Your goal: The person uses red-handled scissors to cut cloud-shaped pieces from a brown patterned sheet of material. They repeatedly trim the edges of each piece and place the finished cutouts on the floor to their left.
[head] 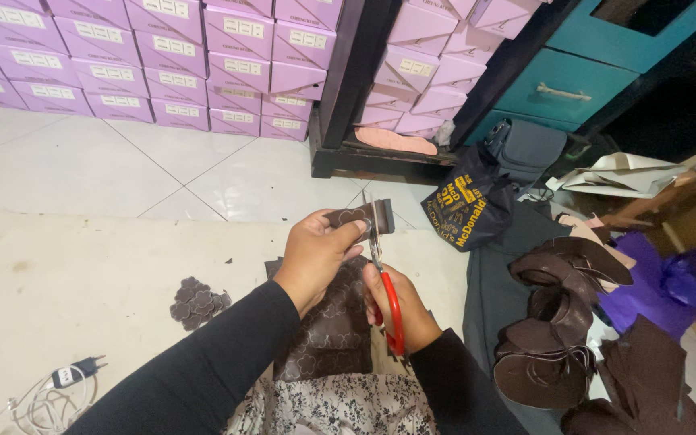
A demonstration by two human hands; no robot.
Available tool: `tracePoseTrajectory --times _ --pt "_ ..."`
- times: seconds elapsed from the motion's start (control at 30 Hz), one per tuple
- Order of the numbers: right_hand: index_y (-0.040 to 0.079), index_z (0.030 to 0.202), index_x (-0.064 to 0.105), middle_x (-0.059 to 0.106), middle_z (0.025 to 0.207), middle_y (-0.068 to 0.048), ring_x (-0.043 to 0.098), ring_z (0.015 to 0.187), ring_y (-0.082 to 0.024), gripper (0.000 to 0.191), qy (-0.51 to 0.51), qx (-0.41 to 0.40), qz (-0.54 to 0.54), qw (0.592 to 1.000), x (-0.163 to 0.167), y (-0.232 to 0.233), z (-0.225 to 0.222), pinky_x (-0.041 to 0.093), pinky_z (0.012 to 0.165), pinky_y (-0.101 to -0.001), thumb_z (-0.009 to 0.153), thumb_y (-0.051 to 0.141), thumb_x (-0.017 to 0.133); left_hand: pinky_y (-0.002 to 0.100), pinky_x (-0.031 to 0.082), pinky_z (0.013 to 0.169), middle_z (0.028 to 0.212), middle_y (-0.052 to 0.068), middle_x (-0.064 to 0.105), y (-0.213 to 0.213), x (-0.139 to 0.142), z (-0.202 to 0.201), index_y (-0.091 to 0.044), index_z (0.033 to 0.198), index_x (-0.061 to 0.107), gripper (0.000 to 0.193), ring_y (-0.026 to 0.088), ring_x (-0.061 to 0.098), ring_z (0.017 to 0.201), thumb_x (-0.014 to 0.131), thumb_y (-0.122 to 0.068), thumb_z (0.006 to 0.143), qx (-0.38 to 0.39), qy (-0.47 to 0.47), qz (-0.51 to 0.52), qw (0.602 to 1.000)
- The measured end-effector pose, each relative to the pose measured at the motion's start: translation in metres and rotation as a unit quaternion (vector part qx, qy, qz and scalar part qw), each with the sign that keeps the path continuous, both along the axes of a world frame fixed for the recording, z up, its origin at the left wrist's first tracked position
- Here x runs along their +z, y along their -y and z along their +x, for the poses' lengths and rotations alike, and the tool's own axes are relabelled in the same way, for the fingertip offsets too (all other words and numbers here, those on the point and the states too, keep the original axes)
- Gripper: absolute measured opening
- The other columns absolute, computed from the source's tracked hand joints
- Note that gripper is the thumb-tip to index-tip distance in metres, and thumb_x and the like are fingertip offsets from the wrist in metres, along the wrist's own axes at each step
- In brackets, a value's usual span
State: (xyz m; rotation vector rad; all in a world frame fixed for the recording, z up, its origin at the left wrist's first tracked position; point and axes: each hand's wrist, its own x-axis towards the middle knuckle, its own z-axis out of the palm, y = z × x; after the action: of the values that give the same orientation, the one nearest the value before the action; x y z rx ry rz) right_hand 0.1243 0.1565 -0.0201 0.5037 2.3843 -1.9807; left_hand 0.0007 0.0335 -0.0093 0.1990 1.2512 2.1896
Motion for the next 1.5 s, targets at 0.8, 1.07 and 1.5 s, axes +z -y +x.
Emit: tracePoseTrajectory --times 0.8,1.07,1.5 --pt "0.011 0.082 0.05 0.044 0.06 0.003 0.04 0.048 -0.008 0.048 0.058 0.015 0.003 0.998 0.013 -0.002 0.003 0.035 0.042 -0.0252 0.097 0.056 0.054 0.023 0.059 0.071 0.093 0.004 0.073 0.012 0.002 -0.011 -0.002 0.106 0.067 0.023 0.01 0.069 0.079 0.074 -0.008 0.085 -0.026 0.013 -0.045 0.999" --pt "0.01 0.08 0.051 0.046 0.06 0.002 0.043 0.048 -0.009 0.048 0.026 0.015 0.038 0.999 0.008 -0.003 0.001 0.039 0.044 -0.0257 0.099 0.054 0.051 0.026 0.056 0.075 0.097 0.003 0.071 0.015 0.005 -0.01 -0.006 0.11 0.066 0.026 0.01 0.067 0.085 0.073 -0.014 0.087 -0.027 0.009 -0.033 0.999" --pt "0.007 0.083 0.049 0.046 0.067 -0.001 0.046 0.054 -0.011 0.047 -0.027 -0.014 -0.041 0.999 -0.018 0.006 -0.003 0.043 0.049 -0.0266 0.104 0.049 0.047 0.028 0.046 0.075 0.096 0.0 0.075 0.006 0.003 0.008 -0.008 0.103 0.072 0.025 0.009 0.068 0.094 0.07 -0.028 0.09 0.003 -0.02 -0.037 0.999"
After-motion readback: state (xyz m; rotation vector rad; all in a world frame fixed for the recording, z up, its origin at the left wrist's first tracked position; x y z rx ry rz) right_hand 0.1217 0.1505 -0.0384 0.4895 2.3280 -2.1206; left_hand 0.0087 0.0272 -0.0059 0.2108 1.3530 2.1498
